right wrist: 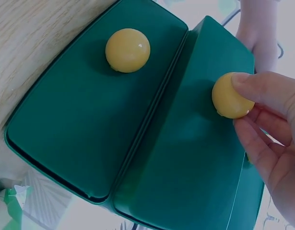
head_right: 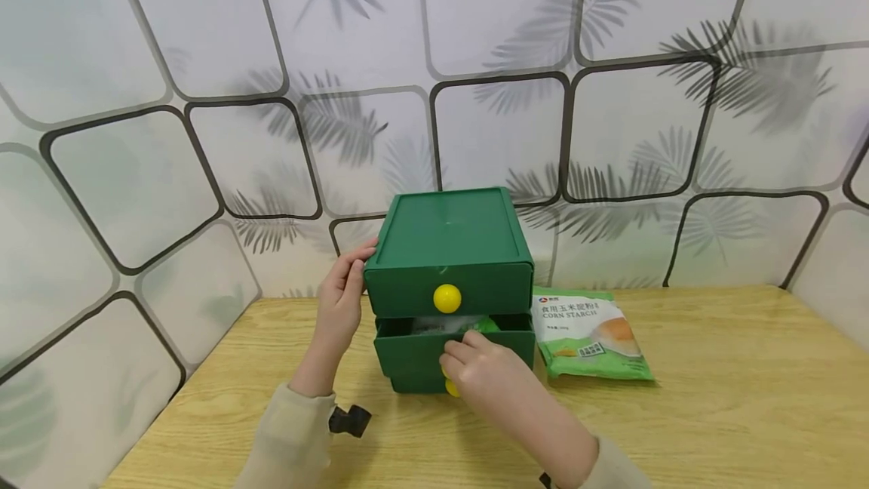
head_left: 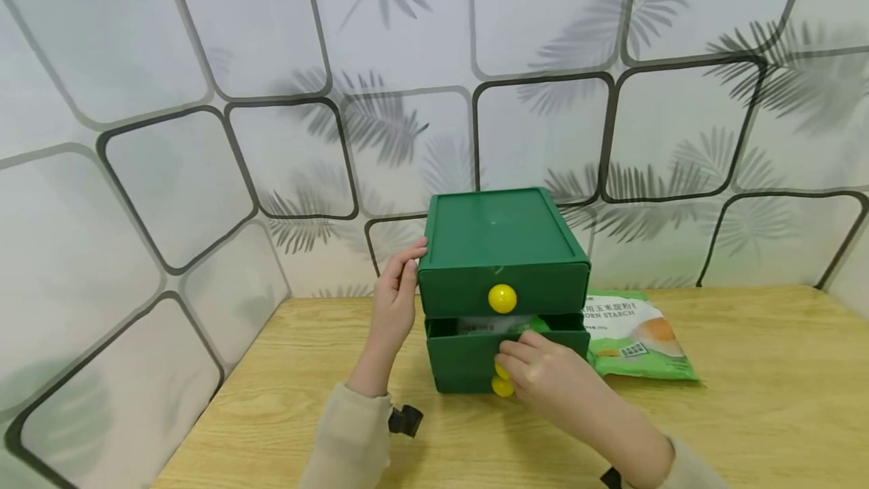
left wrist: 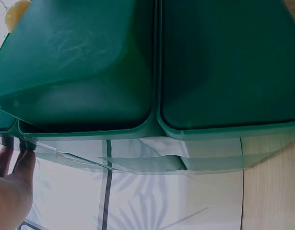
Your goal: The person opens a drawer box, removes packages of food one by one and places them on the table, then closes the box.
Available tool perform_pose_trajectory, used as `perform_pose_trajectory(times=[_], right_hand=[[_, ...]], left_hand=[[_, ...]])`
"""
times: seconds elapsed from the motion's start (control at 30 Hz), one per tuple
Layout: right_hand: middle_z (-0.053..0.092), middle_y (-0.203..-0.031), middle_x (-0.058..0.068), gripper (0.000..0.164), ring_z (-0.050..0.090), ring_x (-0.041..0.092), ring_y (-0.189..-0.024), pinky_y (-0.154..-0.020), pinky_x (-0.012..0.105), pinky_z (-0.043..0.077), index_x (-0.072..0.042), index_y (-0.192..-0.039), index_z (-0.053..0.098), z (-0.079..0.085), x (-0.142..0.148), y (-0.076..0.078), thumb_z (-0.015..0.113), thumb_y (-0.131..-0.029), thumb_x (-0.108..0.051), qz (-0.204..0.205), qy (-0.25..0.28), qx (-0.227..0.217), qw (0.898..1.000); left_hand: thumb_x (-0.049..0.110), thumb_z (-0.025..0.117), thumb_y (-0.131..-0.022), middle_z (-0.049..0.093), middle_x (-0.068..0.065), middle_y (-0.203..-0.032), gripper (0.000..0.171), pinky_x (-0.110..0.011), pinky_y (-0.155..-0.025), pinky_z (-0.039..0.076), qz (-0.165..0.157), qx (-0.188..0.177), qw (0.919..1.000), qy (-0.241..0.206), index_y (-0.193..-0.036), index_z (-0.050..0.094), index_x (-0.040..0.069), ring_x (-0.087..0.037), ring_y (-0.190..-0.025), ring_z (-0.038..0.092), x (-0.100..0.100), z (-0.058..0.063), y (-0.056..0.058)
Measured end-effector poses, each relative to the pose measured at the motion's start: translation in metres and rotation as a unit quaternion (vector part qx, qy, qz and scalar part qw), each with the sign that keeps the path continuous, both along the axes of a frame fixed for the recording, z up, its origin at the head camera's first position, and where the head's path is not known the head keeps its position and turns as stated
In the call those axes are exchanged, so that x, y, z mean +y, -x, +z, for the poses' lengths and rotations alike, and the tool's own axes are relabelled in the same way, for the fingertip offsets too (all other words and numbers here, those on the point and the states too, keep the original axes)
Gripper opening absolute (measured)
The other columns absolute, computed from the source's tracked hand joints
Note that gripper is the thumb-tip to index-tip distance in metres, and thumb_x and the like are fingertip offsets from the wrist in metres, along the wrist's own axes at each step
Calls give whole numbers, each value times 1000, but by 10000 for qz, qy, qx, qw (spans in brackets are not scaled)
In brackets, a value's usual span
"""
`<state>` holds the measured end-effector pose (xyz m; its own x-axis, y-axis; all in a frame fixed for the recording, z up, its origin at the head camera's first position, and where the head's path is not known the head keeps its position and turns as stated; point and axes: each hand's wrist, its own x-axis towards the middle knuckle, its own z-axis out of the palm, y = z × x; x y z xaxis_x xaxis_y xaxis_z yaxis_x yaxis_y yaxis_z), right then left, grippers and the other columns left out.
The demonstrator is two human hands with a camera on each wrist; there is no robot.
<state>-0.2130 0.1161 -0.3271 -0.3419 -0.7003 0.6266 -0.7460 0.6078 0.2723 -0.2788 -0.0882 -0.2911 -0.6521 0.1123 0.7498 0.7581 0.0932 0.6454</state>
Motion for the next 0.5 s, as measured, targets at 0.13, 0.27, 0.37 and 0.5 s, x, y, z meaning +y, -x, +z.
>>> perform_pose_trajectory(times=[0.13,0.27,0.37,0.5], right_hand=[[64,-84,4,22,50,15,-69,-59,17,46,-4,-81,67,2,0,-4,73,-61,4,41,-97,-2,9999],[65,-85,5,20,51,15,-69,-60,17,45,-4,-82,67,2,1,-9,72,-64,4,188,-116,32,9998],[64,-85,5,10,52,15,-70,-61,17,46,-4,-82,67,2,2,-11,65,-75,2,316,-108,120,9994],[64,-84,4,10,52,15,-70,-61,17,46,-4,-81,66,2,2,-14,62,-76,3,389,-124,229,9989]], left_hand=[[-5,32,-94,44,-24,-126,25,-39,-96,34,24,-11,10000,-39,-110,50,-13,-30,-119,38,0,0,0],[-5,32,-94,44,-23,-126,25,-39,-96,34,39,-4,10000,-9,-110,50,-12,-29,-120,38,-1,0,0],[-4,32,-95,44,-23,-126,25,-39,-95,34,40,-2,10000,-2,-110,50,-12,-29,-119,38,0,1,0],[-3,32,-95,44,-23,-126,25,-39,-94,36,38,-8,10000,26,-110,50,-12,-30,-119,38,1,1,0]])
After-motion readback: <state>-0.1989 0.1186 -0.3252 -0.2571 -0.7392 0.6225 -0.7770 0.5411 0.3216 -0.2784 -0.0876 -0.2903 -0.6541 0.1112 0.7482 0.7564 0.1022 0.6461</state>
